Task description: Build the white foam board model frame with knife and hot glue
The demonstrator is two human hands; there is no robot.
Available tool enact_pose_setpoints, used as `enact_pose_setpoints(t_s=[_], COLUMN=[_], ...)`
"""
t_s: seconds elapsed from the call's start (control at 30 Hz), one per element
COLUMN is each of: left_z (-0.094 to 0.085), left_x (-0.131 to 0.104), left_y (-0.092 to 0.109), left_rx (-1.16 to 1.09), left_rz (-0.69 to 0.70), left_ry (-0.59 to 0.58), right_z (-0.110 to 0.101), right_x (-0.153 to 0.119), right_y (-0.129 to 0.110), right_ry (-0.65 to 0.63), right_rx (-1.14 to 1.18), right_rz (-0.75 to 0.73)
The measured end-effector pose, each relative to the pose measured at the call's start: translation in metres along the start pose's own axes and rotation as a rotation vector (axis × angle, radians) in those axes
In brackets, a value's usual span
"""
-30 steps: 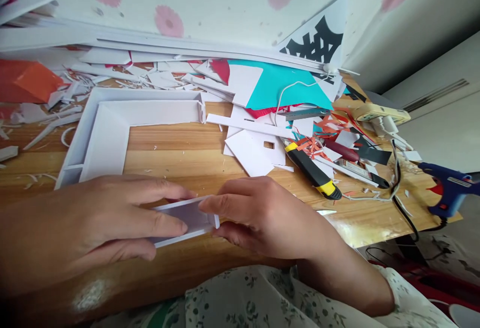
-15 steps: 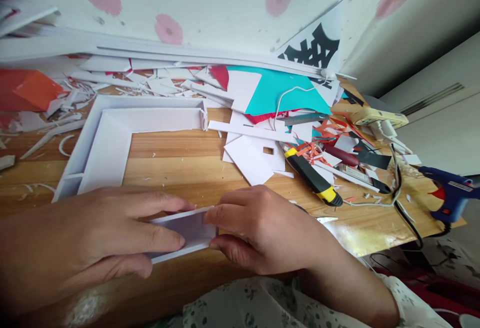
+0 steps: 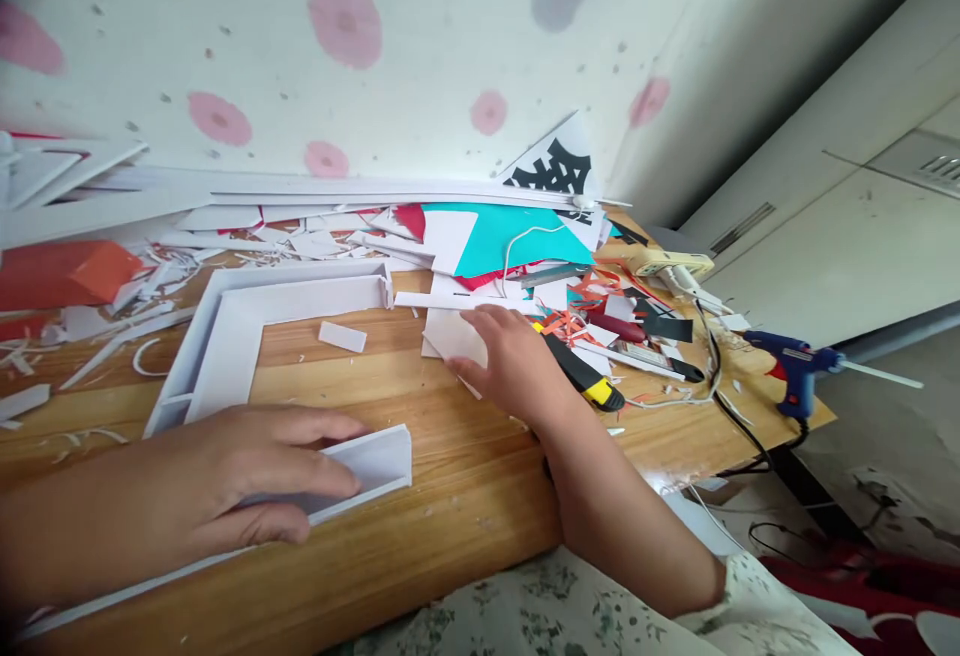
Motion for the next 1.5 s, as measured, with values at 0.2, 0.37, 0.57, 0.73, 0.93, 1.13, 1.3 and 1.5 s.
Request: enact_pose_setpoints(t_s=[0.2,0.37,0.57,0.73,0.93,1.13,1.3,1.5], left_z=[-0.006,-0.011,0.006,0.029,0.036,0.04,0.04,0.04], left_x=[-0.002,-0.019,-0.016,-0.001,0.006,0.005,0.006,0.006], left_y=[0.002,0.015,0.04,0.042,0.047,0.045,0.046,0.047], left_rx=[0.074,0.206,0.388,0.377,0.314,0.333,0.379,0.367], left_rz=[-0.035,-0.094,-0.258,-0.279,-0.233,-0.212,-0.155,-0.11], left_ry=[-0.095,0.044,0.15,0.151,0.133,0.188,0.204,0.258], right_z=[0.006,-0.018,-0.019,0.015,0.013,0.015,0.014,0.01], right_x=[0.003,-0.008,-0.076,-0.115,-0.107,-0.102,-0.1,-0.097], right_y=[-0.009,-0.012,-0.025,-0.04,-0.056,-0.061,-0.065,-0.067], right_ry=[-0.193,-0.103,-0.179,-0.238,-0.267,-0.261,-0.276,-0.311], right_rx=[-0.21,-0.035,1.258,1.433,1.289,1.248,1.218,1.052], right_rz=[0.166,0.207,0.308,0.53,0.306,0.255,0.235,0.23])
Point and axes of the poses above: each hand's wrist, its own x-axis towards the middle knuckle, its own z-axis out of the palm, y = z × x, the point moved 3 cm from there along x, towards the middle knuckle, and after that the axes turned 1 degree about -z, right-handed, at the moved point
